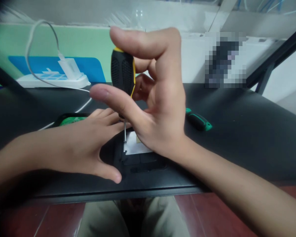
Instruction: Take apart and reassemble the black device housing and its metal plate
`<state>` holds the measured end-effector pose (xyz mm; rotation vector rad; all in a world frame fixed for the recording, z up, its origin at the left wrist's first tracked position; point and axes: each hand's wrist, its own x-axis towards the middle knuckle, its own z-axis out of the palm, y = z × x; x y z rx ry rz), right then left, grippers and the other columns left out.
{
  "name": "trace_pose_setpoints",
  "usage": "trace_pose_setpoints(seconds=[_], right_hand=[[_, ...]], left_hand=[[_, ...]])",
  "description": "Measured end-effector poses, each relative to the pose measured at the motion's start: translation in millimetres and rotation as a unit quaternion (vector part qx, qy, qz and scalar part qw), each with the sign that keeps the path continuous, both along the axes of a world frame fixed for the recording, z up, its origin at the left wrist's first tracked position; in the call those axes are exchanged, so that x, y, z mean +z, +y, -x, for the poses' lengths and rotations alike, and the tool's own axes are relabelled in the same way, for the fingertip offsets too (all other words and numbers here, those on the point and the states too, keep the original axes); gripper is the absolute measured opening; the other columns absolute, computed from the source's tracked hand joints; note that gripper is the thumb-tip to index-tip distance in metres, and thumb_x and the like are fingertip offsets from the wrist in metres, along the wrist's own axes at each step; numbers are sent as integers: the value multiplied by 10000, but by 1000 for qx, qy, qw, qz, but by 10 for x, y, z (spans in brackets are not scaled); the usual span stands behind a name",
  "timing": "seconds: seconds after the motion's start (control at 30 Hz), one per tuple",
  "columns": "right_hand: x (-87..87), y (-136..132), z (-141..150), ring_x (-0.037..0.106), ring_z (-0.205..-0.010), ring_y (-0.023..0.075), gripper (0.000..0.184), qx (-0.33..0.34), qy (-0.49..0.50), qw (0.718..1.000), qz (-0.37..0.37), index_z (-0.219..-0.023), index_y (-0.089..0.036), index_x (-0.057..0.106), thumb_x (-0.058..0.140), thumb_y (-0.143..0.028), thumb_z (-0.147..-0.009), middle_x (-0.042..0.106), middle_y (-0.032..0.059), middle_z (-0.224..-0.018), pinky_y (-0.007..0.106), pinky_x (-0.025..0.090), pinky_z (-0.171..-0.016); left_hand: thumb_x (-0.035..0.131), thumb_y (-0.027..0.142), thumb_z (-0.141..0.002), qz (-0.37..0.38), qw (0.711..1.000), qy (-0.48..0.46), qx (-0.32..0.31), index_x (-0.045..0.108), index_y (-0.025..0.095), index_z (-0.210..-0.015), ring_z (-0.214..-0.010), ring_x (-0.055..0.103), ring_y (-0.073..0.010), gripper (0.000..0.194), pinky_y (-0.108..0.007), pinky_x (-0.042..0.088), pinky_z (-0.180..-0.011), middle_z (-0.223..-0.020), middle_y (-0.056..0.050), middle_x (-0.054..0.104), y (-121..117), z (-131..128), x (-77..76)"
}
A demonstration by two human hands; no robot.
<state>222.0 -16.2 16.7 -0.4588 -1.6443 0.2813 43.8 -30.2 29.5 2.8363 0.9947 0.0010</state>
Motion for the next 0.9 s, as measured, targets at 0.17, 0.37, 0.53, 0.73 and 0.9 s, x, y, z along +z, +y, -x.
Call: trace_pose_setpoints(seconds=[0.17, 0.37, 0.53, 0.73, 0.9], right_hand=[[41, 3, 34, 664, -829, 130, 382, -12, -2, 1000, -19, -1196, -442, 605, 730, -311, -859, 594, -55, -1175, 221, 627, -646], [96, -80, 82, 693, -843, 138, 317, 78, 3, 995, 60, -1302, -477, 487, 518, -387, -1000, 521, -34, -1228, 304, 635, -686], [37, -26, 123, 690, -781, 141, 282, 112, 66, 991, 33, -1265, -468, 502, 440, -532, -997, 515, -42, -1198, 293, 615, -612], [24, -10, 105, 610, -757, 106, 455, 76, 19, 997, 0, -1277, -503, 498, 700, -367, -892, 500, -56, -1238, 253, 598, -643], [71, -59, -2, 687, -832, 130, 588, 7, -44, 998, -38, -1411, -513, 402, 667, -311, -926, 559, -41, -1247, 245, 627, -655]], left_hand=[[714, 748, -730, 12, 1000, 9, 3, 594, 231, -1301, -1319, 440, -419, 780, -564, 289, -1131, -1331, -140, 573, 12, -15, -1], [666, 794, -736, 6, 1000, 12, 7, 600, 224, -1271, -1277, 475, -410, 784, -561, 307, -1129, -1316, -131, 584, 15, 0, -25], [633, 821, -739, -2, 1000, 6, 4, 612, 186, -1235, -1251, 496, -400, 806, -559, 334, -1115, -1332, -163, 575, 21, 7, -34], [688, 710, -753, 31, 999, 8, 12, 592, 231, -1294, -1340, 439, -413, 729, -555, 309, -1131, -1343, -109, 592, 16, -25, 23], [706, 749, -726, 23, 1000, -1, 2, 598, 196, -1268, -1275, 472, -416, 781, -563, 307, -1121, -1313, -142, 583, 27, -16, 0]])
